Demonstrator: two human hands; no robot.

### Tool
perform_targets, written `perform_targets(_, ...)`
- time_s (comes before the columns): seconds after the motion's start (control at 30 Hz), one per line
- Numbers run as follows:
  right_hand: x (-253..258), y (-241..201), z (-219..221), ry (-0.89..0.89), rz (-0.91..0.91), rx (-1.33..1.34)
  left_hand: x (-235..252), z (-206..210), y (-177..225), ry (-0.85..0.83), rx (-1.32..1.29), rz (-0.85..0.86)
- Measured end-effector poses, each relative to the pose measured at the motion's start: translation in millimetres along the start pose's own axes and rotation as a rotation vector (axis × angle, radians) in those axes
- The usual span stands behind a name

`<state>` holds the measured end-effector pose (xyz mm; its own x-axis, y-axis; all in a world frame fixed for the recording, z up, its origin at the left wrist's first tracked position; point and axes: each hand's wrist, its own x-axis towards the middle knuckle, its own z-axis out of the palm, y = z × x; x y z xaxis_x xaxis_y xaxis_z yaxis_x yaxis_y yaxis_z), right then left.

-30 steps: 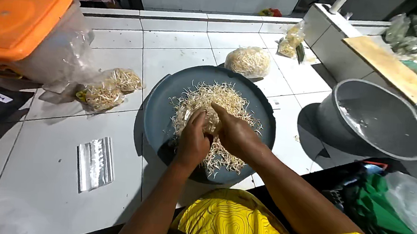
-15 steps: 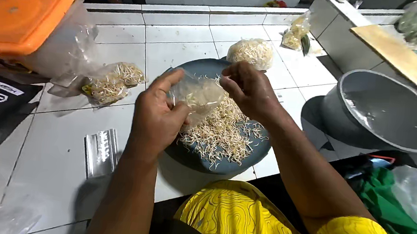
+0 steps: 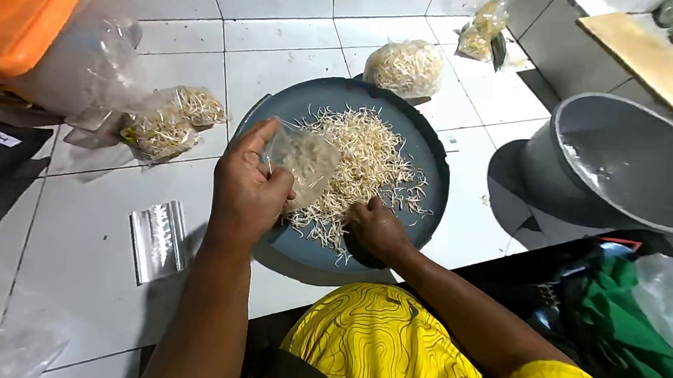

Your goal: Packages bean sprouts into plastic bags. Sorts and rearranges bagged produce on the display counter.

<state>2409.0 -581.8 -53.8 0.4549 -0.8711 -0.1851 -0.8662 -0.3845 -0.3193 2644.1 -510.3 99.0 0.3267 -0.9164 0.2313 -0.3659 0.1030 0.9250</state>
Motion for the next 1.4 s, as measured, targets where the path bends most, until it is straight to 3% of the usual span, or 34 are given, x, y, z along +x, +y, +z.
perform_targets(0.1,6,18,-16,-0.021,-0.025,0.122,3,-7,9,0.046,-0.006,0.044)
perform_targets(0.2,9,53,-35,-0.04,-0.009,0.566,2,1,7,0.027,0.105,0.109)
perform_targets(0.3,4,81,-56,-0.151,0.106,1.116,-6,42,-9,-0.099,0.409,0.155)
perform_targets(0.4,1,86,-74,-0.247,0.14,1.359,-12,98,-47,-0.306,0.605,0.159)
perform_targets(0.53,15,61,-74,-0.366,0.164,1.38,-20,141,-69,-0.453,0.58,0.094)
perform_targets(0.67,24,-5,-73,-0.173,0.349,1.531,-20,135,-71,-0.296,0.534,0.127)
perform_targets(0.73,21,-30,-79,-0.134,0.244,1.438,-17,119,-72,-0.201,0.466,0.136)
perform_targets(0.83,4,-52,-106,-0.119,-0.098,0.655,-11,93,-62,-0.137,0.386,0.095)
perform_targets(0.93,-2,-66,-116,0.189,-0.31,0.19,-1,69,-51,-0.115,0.258,0.047)
perform_targets(1.0,8,-63,-121,0.298,-0.452,0.09,6,52,-36,-0.116,0.107,-0.007)
perform_targets(1.13,30,-63,-141,0.292,-0.601,0.016,15,11,7,-0.086,-0.045,-0.06)
perform_targets(1.3,42,-91,-172,0.347,-0.659,0.141,31,-29,13,-0.116,0.086,0.101)
perform_targets(1.4,53,-96,-169,0.323,-0.62,0.151,40,-34,-2,-0.237,0.383,0.208)
